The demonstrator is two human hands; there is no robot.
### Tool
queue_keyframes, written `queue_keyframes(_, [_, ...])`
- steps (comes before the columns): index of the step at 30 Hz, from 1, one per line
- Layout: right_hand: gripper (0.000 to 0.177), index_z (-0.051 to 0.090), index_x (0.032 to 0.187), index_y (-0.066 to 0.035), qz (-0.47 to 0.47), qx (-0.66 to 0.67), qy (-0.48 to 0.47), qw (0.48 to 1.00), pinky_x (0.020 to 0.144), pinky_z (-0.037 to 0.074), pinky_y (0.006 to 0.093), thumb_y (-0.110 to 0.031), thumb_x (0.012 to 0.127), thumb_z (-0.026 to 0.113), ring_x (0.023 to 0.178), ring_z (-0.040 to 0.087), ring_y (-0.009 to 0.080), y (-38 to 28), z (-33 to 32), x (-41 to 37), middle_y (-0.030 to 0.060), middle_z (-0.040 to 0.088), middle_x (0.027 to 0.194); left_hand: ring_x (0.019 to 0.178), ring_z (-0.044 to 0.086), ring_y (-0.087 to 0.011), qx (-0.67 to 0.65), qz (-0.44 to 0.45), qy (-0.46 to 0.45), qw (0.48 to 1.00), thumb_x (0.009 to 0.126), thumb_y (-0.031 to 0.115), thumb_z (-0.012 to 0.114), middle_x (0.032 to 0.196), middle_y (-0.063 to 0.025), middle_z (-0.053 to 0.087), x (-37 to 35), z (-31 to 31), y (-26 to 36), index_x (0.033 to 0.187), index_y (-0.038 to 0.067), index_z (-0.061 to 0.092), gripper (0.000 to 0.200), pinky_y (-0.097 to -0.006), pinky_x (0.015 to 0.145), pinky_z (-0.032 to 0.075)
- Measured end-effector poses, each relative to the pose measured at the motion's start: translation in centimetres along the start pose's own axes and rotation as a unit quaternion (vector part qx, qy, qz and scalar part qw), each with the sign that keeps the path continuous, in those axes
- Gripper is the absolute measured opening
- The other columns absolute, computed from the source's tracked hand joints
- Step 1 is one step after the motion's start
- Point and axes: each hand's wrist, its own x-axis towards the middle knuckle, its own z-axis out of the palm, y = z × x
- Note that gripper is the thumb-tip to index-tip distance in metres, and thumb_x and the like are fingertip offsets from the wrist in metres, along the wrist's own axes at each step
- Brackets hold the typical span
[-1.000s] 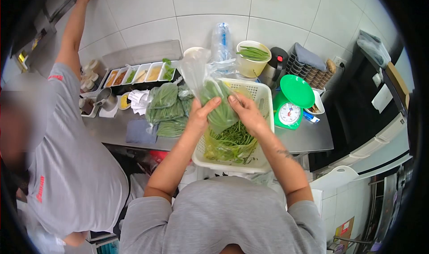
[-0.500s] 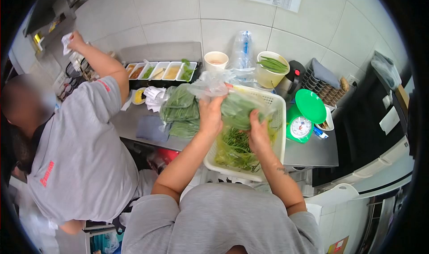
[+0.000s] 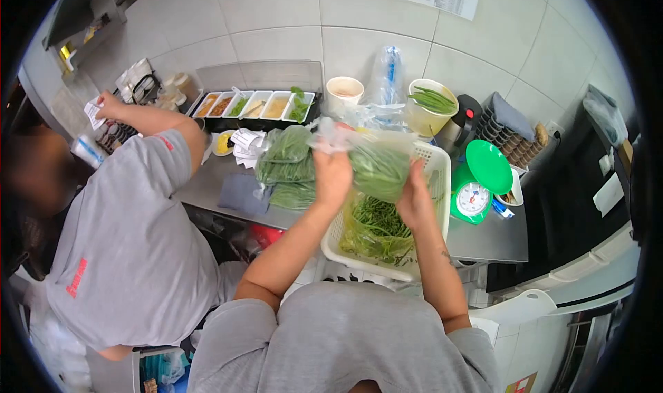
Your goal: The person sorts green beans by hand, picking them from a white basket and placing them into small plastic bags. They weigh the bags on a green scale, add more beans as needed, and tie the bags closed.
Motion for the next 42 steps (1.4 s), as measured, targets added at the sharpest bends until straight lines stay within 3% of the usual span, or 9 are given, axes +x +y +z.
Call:
queue_keyframes(3, [0.063,0.036,0.135,-0.005,-0.038,-0.074,-0.069,0.994,0.1,0.035,0.0365,-0.008,0.079,0.066,0.117,0.047,0.0211,1.3,0.1,-1.5,0.0063,0.05,0.126,0.086,0.052,-0.015,-0.05,-0.051,0.032,0.997,0.092,0.01,0.046,0.091,-0.005,0.058,1.2,-0.8,-0.9,0.097,0.002,0.057,0.015,-0.0285,0.08,0.042])
queue_keyframes(12, [0.057,0.037,0.134,-0.01,0.012,0.013,0.098,0.995,0.092,0.04,0.034,-0.019,0.084,0.063,0.11,0.05,0.0183,0.9,-0.6,-0.3,0.0041,0.052,0.122,0.083,0.05,-0.0119,-0.007,-0.008,-0.074,0.997,0.093,0.015,0.048,0.086,-0.0039,0.055,-1.2,0.1,1.0,0.087,0.004,0.054,0.015,-0.0266,0.076,0.04])
queue_keyframes(18, [0.087,0.018,0.142,-0.005,0.062,-0.092,-0.037,0.993,0.1,0.033,0.0371,-0.032,0.079,0.071,0.12,0.04,0.0261,0.7,-1.6,-0.9,0.0155,0.041,0.131,0.079,0.05,-0.0111,-0.007,0.009,-0.084,0.996,0.094,0.012,0.046,0.083,-0.0025,0.054,0.9,0.3,2.7,0.087,0.003,0.052,0.012,-0.0252,0.072,0.04])
queue_keyframes(20, [0.103,0.01,0.144,-0.006,-0.15,-0.43,-0.08,0.887,0.1,0.033,0.0378,-0.036,0.071,0.076,0.122,0.036,0.0281,0.2,-2.0,-0.6,0.0182,0.038,0.133,0.078,0.05,-0.011,0.025,0.008,-0.117,0.993,0.094,0.013,0.046,0.082,-0.0021,0.054,0.9,0.3,1.7,0.088,0.003,0.052,0.013,-0.0254,0.072,0.041])
queue_keyframes(22, [0.109,0.011,0.144,-0.005,-0.248,-0.585,-0.1,0.765,0.1,0.034,0.0378,-0.037,0.065,0.081,0.122,0.037,0.0283,-0.3,-0.9,-0.5,0.0194,0.039,0.132,0.082,0.052,-0.0134,0.041,0.0,-0.147,0.988,0.091,0.008,0.045,0.087,-0.0047,0.057,0.5,0.4,0.5,0.094,0.001,0.054,0.012,-0.027,0.075,0.042])
queue_keyframes(24, [0.108,0.021,0.141,-0.003,-0.246,-0.608,-0.103,0.747,0.098,0.037,0.037,-0.034,0.059,0.084,0.119,0.042,0.0268,-0.4,0.7,-0.6,0.0191,0.044,0.129,0.091,0.058,-0.0183,0.043,-0.012,-0.175,0.983,0.084,0.0,0.043,0.096,-0.0104,0.063,0.0,0.9,0.6,0.107,-0.002,0.058,0.028,-0.03,0.081,0.044])
queue_keyframes(30, [0.066,0.051,0.118,0.0,-0.127,-0.385,-0.121,0.906,0.089,0.044,0.0324,-0.024,0.065,0.08,0.097,0.059,0.0234,1.7,-0.8,0.6,0.0142,0.06,0.108,0.075,0.047,-0.0104,0.107,0.048,-0.155,0.981,0.098,0.025,0.041,0.078,-0.002,0.052,0.7,1.4,2.7,0.082,0.004,0.052,0.029,-0.0256,0.069,0.039])
queue_keyframes(36, [0.074,0.048,0.12,0.0,-0.26,-0.654,-0.119,0.7,0.091,0.041,0.0363,-0.03,0.062,0.081,0.107,0.053,0.0288,0.1,-2.1,0.6,0.016,0.056,0.111,0.067,0.047,-0.0174,0.066,-0.011,-0.122,0.99,0.094,0.017,0.048,0.07,-0.0074,0.049,-1.5,1.2,0.9,0.081,0.0,0.05,0.022,-0.0313,0.064,0.04])
queue_keyframes(42, [0.102,0.034,0.131,-0.003,-0.066,-0.762,-0.201,0.612,0.098,0.033,0.0444,-0.05,0.054,0.081,0.117,0.043,0.0375,2.3,-5.5,0.0,0.0196,0.047,0.124,0.067,0.048,-0.0193,0.174,-0.095,-0.126,0.972,0.091,0.019,0.055,0.072,-0.0106,0.051,-3.7,-2.0,-5.9,0.083,0.001,0.051,0.02,-0.0321,0.063,0.04])
